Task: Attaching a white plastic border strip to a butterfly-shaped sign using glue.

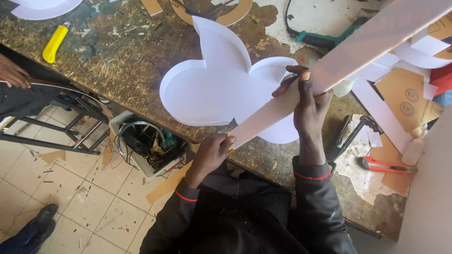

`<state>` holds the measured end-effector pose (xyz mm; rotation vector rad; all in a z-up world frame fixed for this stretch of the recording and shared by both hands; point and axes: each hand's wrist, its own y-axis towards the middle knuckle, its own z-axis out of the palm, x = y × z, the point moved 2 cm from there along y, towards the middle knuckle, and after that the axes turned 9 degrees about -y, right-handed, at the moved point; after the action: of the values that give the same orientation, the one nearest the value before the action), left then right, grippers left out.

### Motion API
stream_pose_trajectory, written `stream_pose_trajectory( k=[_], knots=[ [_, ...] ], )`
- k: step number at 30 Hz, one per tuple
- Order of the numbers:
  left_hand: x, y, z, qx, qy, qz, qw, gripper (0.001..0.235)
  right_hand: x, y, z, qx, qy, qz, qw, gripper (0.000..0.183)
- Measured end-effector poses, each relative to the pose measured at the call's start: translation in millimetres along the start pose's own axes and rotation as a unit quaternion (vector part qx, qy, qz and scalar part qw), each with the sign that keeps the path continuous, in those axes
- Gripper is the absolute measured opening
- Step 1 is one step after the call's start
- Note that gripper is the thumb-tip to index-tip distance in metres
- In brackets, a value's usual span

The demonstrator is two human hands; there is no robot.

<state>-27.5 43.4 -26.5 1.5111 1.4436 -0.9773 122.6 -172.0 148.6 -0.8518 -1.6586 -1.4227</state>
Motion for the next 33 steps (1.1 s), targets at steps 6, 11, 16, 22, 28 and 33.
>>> stream_pose_trajectory(
  k=[6,11,16,22,28,33],
  knots=[
    [-44.4,3.3,-4.6,-0.061,-0.278,-0.071,0.956,0.046,-4.8,-14.1,17.7,0.04,0.173,0.112,0.978,0.109],
    [-48.7,16.8,17.4,-0.075,-0.368,-0.051,0.926,0.045,-38.8,-78.4,61.9,0.016,0.169,0.171,0.97,0.087],
    [-48.5,5.8,11.2,-0.09,-0.461,-0.063,0.881,0.042,-61.7,-56.6,43.7,-0.032,0.102,0.064,0.992,0.054],
    [-4.1,-19.4,-73.8,-0.199,-0.531,-0.095,0.818,0.024,-66.8,-14.4,12.0,-0.022,0.024,-0.007,0.999,0.051],
    [-31.4,-51.9,-106.0,-0.198,0.064,-0.263,0.942,0.057,-60.0,0.3,-3.8,-0.097,0.124,0.053,0.986,0.047],
    [-46.8,-56.7,-32.5,-0.257,0.131,0.1,0.952,0.039,-57.4,0.4,6.0,-0.122,0.124,0.077,0.982,0.047]
  ],
)
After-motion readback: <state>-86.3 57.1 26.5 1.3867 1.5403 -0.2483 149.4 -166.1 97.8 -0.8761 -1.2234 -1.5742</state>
